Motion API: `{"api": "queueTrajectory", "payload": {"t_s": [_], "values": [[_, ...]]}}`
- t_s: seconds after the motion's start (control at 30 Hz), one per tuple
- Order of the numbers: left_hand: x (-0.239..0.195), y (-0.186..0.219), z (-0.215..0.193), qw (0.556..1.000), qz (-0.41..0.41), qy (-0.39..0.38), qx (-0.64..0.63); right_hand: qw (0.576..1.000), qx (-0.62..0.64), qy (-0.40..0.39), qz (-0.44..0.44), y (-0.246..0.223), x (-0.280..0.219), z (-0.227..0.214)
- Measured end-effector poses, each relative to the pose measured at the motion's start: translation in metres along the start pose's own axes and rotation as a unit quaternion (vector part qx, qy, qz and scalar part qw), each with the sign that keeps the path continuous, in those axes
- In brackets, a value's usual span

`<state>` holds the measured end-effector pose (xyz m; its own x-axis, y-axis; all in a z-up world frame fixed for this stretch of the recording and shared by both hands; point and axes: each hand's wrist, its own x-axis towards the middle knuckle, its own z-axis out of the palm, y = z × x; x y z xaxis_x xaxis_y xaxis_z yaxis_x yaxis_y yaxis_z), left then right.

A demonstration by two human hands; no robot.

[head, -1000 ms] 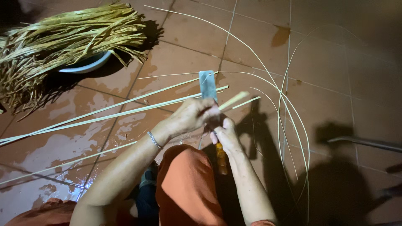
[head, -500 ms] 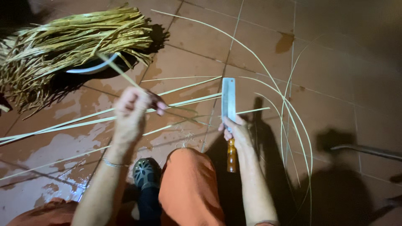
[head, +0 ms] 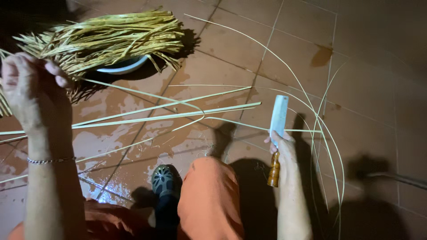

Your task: The person sits on a tiled floor and uses a large knife to split long bamboo strips into thinner strands. They hold the strip with one hand and draw the knife along its length to peel off thin layers, repeating the process on multiple strips.

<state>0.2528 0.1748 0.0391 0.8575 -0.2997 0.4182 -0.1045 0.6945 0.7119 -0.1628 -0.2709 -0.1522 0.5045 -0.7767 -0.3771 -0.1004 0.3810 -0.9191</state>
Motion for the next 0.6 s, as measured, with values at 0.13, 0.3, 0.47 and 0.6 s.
{"api": "queueTrajectory", "payload": {"t_s": [0.13,0.3,0.47,0.6], "values": [[0.000,-0.004,0.044,0.999,-0.002,-0.042,0.020,0.996,0.090,-0.017,0.003,-0.008,-0.001,0.001],[-0.018,-0.033,0.135,0.989,-0.049,-0.138,0.006,0.962,0.240,-0.132,0.016,-0.015,-0.016,0.041],[-0.027,-0.064,0.214,0.977,-0.081,-0.199,-0.019,0.968,0.127,-0.214,0.041,-0.001,-0.046,0.106],[-0.044,-0.094,0.253,0.960,-0.115,-0.251,-0.045,0.971,0.064,-0.216,0.080,0.004,-0.056,0.141]]}}
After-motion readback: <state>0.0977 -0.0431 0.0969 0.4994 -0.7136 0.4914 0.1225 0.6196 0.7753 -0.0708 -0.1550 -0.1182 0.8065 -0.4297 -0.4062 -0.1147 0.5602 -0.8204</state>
